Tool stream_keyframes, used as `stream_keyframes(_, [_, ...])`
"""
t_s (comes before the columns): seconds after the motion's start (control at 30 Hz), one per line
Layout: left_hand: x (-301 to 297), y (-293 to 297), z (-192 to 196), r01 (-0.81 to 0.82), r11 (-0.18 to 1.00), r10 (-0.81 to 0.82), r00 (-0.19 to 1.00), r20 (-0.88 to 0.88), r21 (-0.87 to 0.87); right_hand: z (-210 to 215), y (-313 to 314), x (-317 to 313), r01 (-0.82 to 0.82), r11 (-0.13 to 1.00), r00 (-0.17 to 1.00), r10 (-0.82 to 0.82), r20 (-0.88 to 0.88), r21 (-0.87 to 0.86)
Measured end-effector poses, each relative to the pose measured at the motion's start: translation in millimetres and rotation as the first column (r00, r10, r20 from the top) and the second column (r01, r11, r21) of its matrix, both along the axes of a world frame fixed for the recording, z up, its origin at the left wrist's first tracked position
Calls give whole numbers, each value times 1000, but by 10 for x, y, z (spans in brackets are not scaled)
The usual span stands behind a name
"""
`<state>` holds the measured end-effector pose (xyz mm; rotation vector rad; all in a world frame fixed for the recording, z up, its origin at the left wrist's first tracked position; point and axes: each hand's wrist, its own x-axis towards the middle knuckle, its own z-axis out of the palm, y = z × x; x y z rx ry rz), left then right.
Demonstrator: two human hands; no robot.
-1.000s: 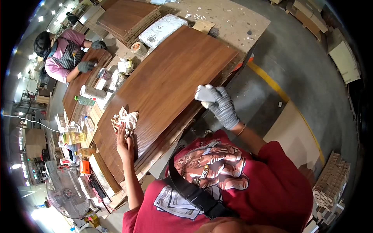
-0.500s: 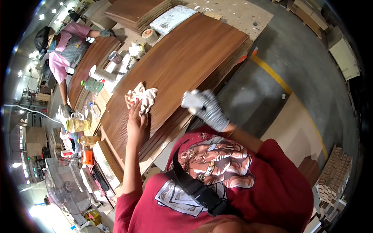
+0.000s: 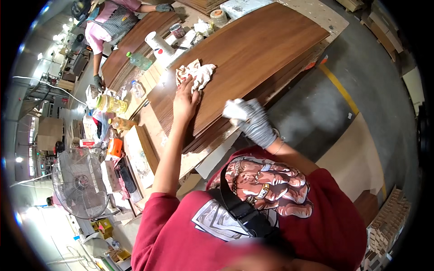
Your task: The person wipes a wooden panel with a cloth. The person applies a liquid from a bottle to a pad and wipes the surface and edges of the panel before lifting it.
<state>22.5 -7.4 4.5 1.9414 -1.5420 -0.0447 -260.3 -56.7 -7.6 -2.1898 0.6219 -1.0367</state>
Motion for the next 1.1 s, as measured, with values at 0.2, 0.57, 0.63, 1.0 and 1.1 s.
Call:
stream_keyframes(0.2, [-26,-87,1,-1,1000,1,1000,4,-9,-115,433,312,-81,997,997,81,4,12])
stream_keyframes(0.57, [25,-75,-47,7,1000,-7,1000,-7,-6,-101,250,287,-136,987,990,133,-38,-86])
stream_keyframes(0.63, [42,-13,-66,-16,1000,16,1000,15,8,73,-55,-18,-16,994,999,21,45,-111])
stream_keyframes(1.0, [13,-87,10,-38,998,38,999,-1,49,158,-1560,-910,377,921,926,-374,44,-100])
stream_keyframes(1.1, [-271,-165,155,-167,971,172,985,-17,174,40,-1245,-688,195,967,981,-196,9,-164])
